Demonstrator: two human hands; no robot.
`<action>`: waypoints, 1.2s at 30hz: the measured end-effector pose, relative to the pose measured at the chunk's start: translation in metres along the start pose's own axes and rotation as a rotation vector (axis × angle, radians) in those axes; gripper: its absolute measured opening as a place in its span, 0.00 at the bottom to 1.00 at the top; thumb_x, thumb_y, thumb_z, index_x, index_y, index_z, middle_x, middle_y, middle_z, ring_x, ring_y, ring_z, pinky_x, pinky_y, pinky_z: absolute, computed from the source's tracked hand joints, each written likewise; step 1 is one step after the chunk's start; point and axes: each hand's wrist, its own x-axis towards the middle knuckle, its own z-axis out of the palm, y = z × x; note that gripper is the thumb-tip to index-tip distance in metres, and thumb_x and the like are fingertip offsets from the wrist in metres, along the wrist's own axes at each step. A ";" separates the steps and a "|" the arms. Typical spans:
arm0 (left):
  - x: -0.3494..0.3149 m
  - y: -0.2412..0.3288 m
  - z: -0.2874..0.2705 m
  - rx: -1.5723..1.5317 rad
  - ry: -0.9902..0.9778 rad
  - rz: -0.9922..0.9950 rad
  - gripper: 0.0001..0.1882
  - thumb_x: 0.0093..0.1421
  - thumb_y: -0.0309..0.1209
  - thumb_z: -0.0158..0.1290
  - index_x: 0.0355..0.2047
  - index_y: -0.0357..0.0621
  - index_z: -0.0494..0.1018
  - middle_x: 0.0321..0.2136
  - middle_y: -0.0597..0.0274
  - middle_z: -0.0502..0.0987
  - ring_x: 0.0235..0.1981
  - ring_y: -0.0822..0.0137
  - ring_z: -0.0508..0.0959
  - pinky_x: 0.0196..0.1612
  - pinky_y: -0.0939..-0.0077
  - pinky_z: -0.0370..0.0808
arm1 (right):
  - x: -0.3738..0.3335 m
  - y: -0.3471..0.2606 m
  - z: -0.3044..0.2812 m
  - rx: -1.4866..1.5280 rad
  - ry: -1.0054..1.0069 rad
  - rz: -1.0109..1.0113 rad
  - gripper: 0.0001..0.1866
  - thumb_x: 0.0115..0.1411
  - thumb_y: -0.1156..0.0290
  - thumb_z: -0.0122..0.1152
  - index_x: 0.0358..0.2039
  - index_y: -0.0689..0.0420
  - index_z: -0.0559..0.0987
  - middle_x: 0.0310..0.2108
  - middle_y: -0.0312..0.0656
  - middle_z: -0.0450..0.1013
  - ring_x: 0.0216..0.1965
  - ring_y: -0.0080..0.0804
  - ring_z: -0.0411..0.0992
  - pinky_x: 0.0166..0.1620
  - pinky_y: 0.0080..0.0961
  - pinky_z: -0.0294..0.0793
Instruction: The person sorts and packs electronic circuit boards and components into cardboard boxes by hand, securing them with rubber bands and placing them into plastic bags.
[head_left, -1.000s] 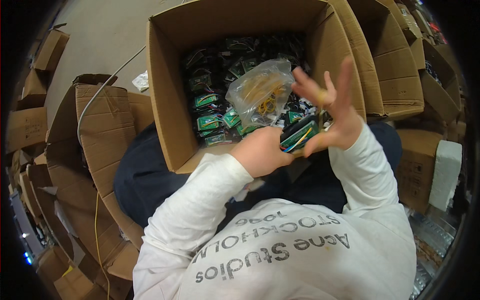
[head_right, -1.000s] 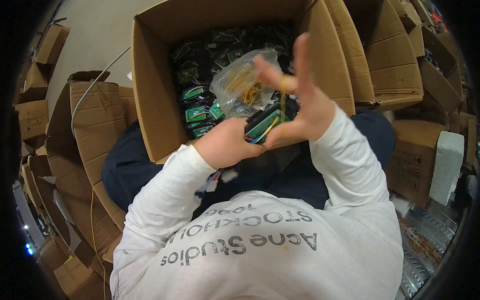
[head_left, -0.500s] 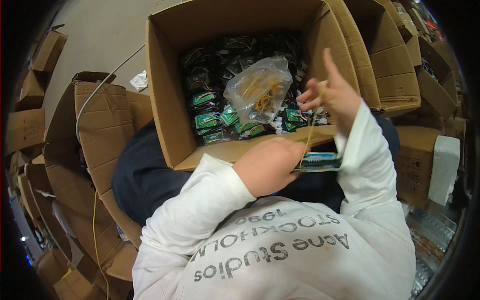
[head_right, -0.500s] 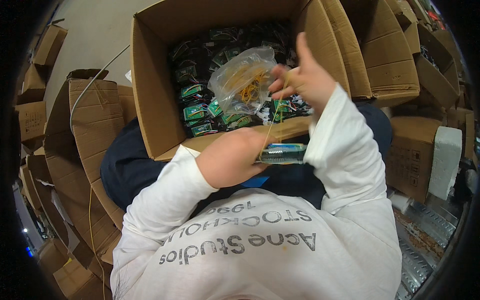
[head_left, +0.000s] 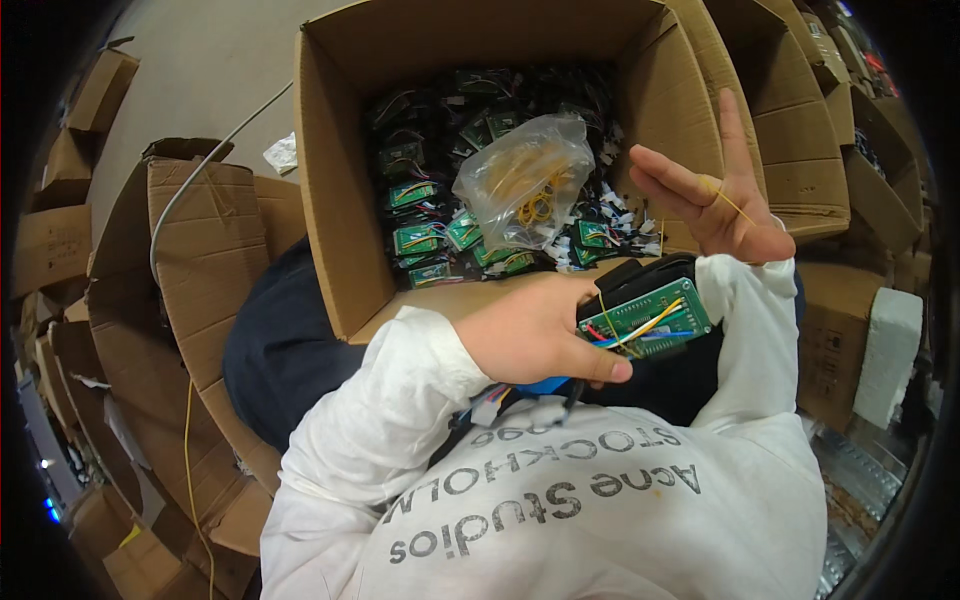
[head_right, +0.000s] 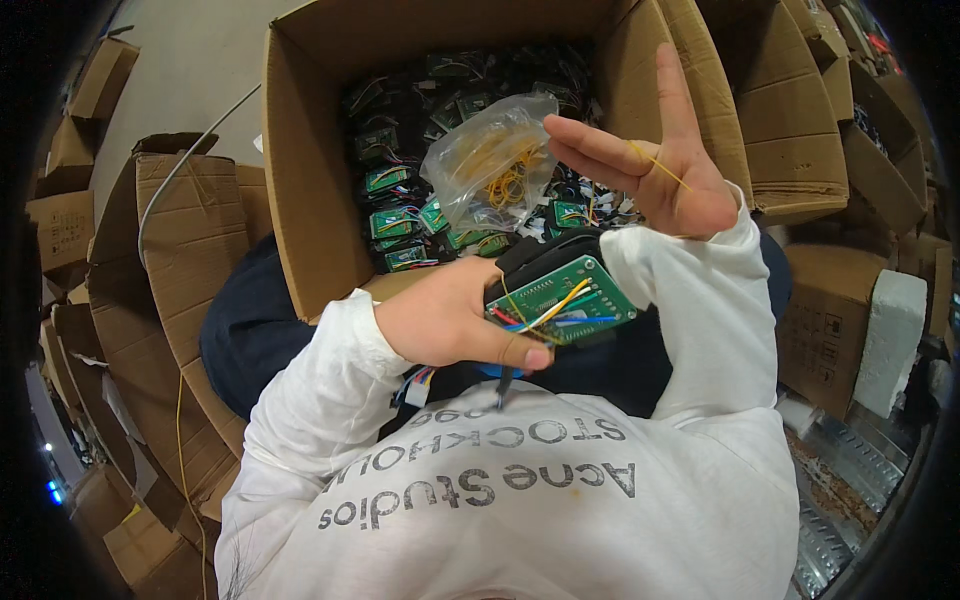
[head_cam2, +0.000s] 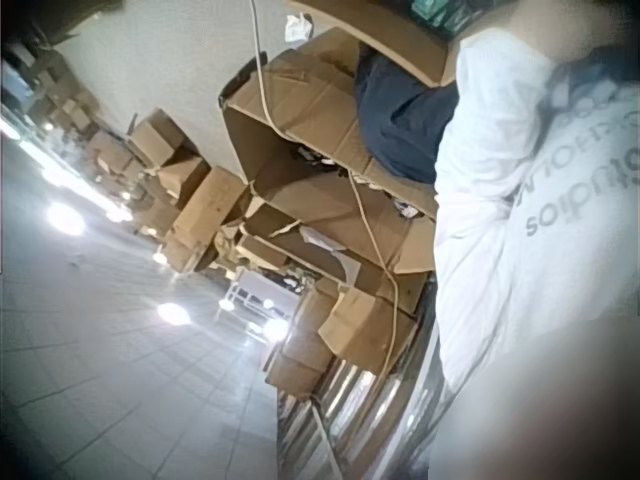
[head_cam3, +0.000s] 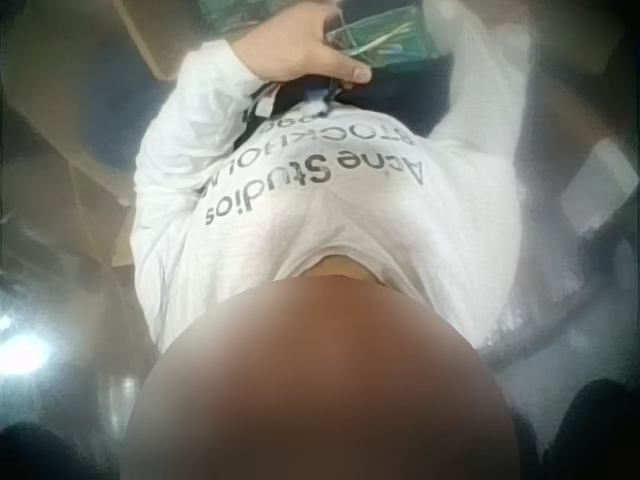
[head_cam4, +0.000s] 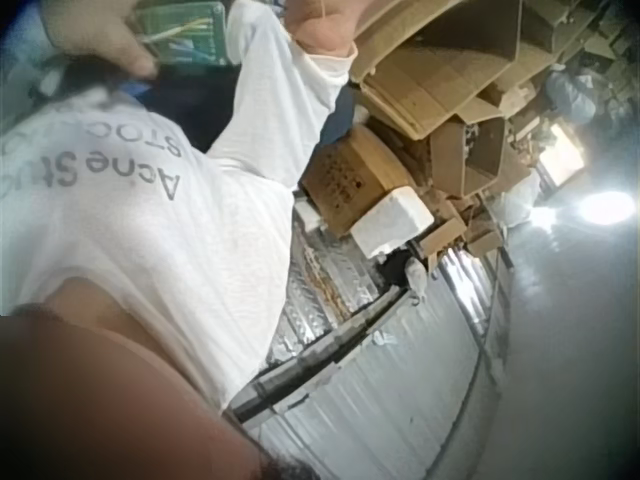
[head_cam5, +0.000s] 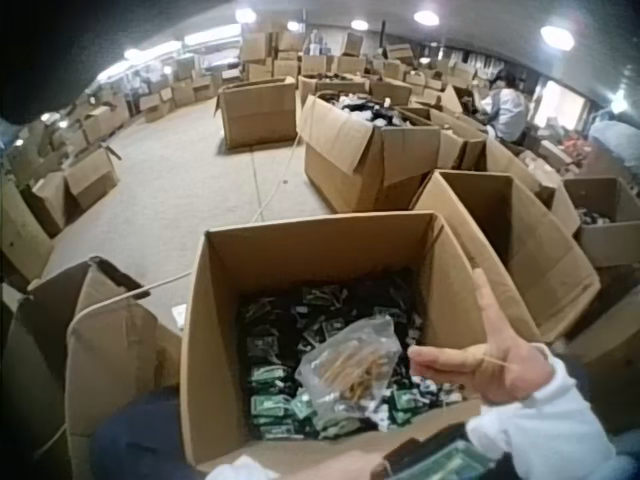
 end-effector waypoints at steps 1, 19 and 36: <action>0.002 -0.005 0.003 0.000 -0.003 0.000 0.19 0.55 0.30 0.68 0.45 0.37 0.75 0.33 0.65 0.81 0.32 0.74 0.77 0.36 0.77 0.74 | 0.000 -0.002 0.005 -0.001 0.003 0.000 0.58 0.65 0.59 0.59 0.69 0.28 0.16 0.68 0.70 0.52 0.70 0.56 0.56 0.71 0.42 0.53; 0.009 -0.005 -0.027 0.558 0.432 -0.004 0.14 0.56 0.27 0.65 0.41 0.38 0.77 0.30 0.58 0.81 0.30 0.70 0.76 0.38 0.73 0.74 | -0.001 0.005 0.024 -0.253 0.449 0.311 0.56 0.60 0.34 0.51 0.74 0.36 0.28 0.62 0.62 0.67 0.60 0.49 0.72 0.61 0.39 0.71; 0.000 0.011 -0.013 -0.410 0.172 -0.121 0.20 0.60 0.34 0.64 0.46 0.36 0.72 0.32 0.53 0.80 0.27 0.69 0.78 0.32 0.70 0.81 | 0.006 0.020 -0.001 -0.743 0.087 -0.307 0.82 0.39 0.35 0.74 0.70 0.45 0.16 0.70 0.56 0.56 0.70 0.43 0.59 0.72 0.49 0.34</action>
